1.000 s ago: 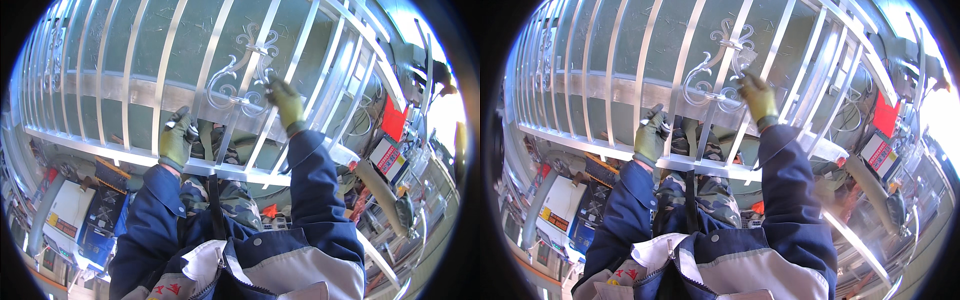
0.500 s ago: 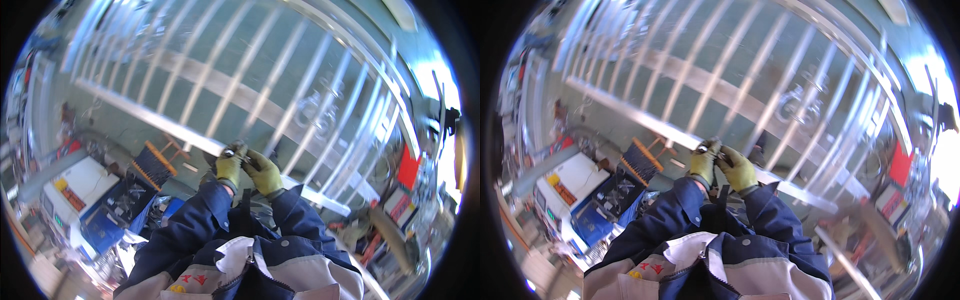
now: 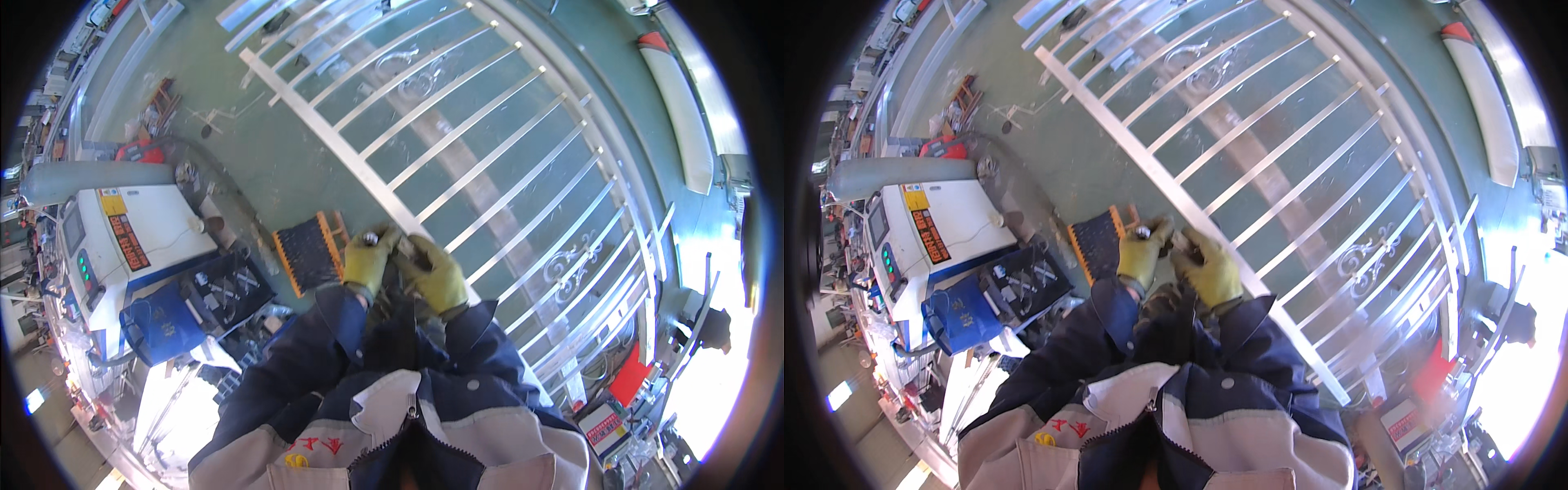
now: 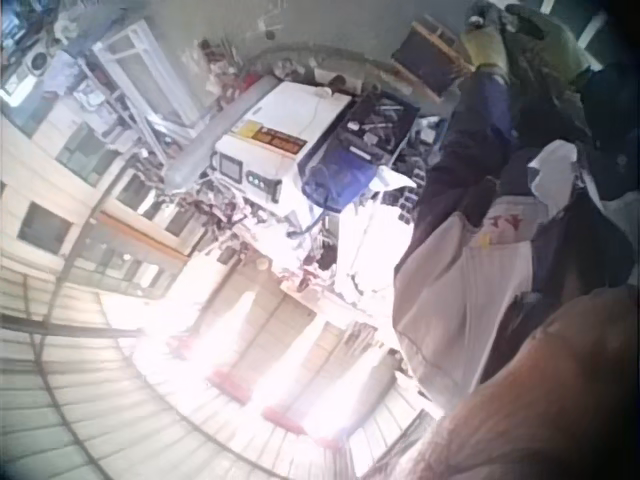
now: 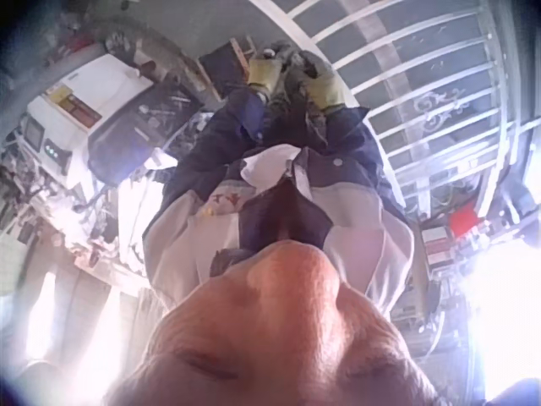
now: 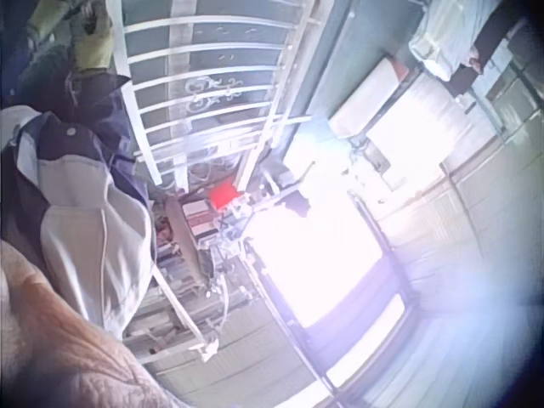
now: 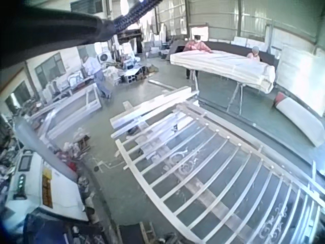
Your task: The person assembles a metal gate by positioning a large metal frame and attaching ornamental metal pieces. They use a power drill to secure the decorative elements to the frame, handling the frame and tools with gloved hands throughout the process.
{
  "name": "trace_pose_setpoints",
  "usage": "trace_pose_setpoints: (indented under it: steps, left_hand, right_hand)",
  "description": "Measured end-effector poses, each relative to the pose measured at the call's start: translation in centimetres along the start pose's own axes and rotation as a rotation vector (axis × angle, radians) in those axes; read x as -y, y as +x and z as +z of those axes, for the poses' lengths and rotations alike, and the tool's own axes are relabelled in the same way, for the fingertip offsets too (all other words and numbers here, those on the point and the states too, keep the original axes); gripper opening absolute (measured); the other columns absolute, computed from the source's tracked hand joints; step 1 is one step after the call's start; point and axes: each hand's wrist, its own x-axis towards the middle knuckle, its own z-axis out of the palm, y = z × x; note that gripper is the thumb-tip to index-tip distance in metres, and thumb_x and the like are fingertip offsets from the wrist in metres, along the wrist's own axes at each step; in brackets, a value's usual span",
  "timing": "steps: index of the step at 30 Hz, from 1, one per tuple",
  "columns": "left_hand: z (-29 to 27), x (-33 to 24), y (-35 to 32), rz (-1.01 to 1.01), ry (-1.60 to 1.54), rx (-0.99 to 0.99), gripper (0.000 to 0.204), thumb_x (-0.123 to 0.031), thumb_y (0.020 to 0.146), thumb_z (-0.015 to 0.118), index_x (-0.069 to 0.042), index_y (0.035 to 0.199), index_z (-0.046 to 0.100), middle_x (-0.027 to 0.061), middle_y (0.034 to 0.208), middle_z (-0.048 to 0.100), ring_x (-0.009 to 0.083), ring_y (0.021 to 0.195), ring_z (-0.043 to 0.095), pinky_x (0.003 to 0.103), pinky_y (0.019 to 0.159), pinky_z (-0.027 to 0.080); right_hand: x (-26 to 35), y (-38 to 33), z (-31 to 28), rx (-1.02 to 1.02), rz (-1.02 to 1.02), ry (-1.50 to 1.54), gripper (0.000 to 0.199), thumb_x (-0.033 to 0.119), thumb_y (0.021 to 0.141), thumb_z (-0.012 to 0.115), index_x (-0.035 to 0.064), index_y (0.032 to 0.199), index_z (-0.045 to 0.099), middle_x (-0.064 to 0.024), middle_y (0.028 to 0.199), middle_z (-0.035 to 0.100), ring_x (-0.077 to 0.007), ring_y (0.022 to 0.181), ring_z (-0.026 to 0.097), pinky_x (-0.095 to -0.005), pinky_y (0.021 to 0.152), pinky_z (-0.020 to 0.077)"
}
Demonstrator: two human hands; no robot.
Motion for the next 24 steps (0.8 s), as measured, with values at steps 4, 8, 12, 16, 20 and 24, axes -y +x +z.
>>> trace_pose_setpoints:
  steps: [4, 8, 12, 16, 20, 24]
  left_hand:
    - [0.0, -4.9, 1.9, -0.070, -0.077, 0.014, 0.024, -0.029, 0.094, 0.078, -0.008, 0.106, 0.077, -0.0008, 0.085, 0.073, 0.0098, 0.071, 0.067, 0.023, 0.063, 0.052]
    - [0.0, -8.1, 5.8, -0.081, -0.019, -0.023, 0.024, -0.028, 0.094, 0.079, -0.009, 0.108, 0.077, 0.0001, 0.087, 0.074, 0.0107, 0.073, 0.069, 0.024, 0.065, 0.055]
    - [-0.3, -10.0, 9.9, -0.131, 0.125, -0.016, 0.023, -0.024, 0.096, 0.077, -0.008, 0.112, 0.077, -0.0002, 0.088, 0.074, 0.0085, 0.072, 0.067, 0.022, 0.064, 0.054]
    - [0.5, -10.2, 14.6, -0.075, 0.082, 0.002, 0.021, -0.022, 0.096, 0.077, -0.007, 0.110, 0.077, -0.0004, 0.088, 0.074, 0.0069, 0.071, 0.065, 0.021, 0.062, 0.052]
    - [2.6, -12.3, 18.6, -0.121, 0.090, 0.029, 0.023, -0.024, 0.094, 0.080, -0.007, 0.108, 0.077, -0.0002, 0.086, 0.073, 0.0090, 0.070, 0.066, 0.023, 0.059, 0.050]
    - [3.3, -12.7, 25.6, -0.176, 0.002, 0.118, 0.029, -0.027, 0.092, 0.081, -0.007, 0.112, 0.076, -0.0007, 0.084, 0.071, 0.0095, 0.069, 0.065, 0.023, 0.059, 0.049]
  right_hand:
    - [0.0, 4.1, 0.8, -0.074, -0.016, 0.069, 0.037, 0.014, 0.091, 0.077, 0.0050, 0.126, 0.069, -0.0146, 0.105, 0.075, -0.0238, 0.095, 0.073, -0.0342, 0.083, 0.0560]
    - [1.1, 8.4, 1.5, -0.044, -0.027, 0.003, 0.040, 0.013, 0.091, 0.078, 0.0054, 0.129, 0.068, -0.0130, 0.107, 0.074, -0.0235, 0.098, 0.073, -0.0343, 0.088, 0.0566]
    - [2.8, 12.5, 1.8, -0.045, 0.010, -0.098, 0.038, 0.014, 0.089, 0.079, 0.0067, 0.125, 0.071, -0.0122, 0.110, 0.072, -0.0248, 0.101, 0.072, -0.0347, 0.090, 0.0562]
    - [2.5, 16.9, 1.6, -0.143, -0.078, -0.343, 0.036, 0.021, 0.085, 0.080, 0.0133, 0.120, 0.075, -0.0122, 0.112, 0.073, -0.0319, 0.099, 0.071, -0.0413, 0.088, 0.0563]
    - [4.1, 22.0, 0.6, -0.096, 0.054, -0.428, 0.035, 0.025, 0.082, 0.079, 0.0185, 0.116, 0.076, -0.0119, 0.112, 0.072, -0.0355, 0.104, 0.068, -0.0460, 0.088, 0.0549]
    - [2.9, 28.4, 0.5, -0.157, 0.067, -0.475, 0.029, 0.024, 0.082, 0.078, 0.0188, 0.110, 0.076, -0.0104, 0.109, 0.072, -0.0356, 0.104, 0.068, -0.0465, 0.087, 0.0540]
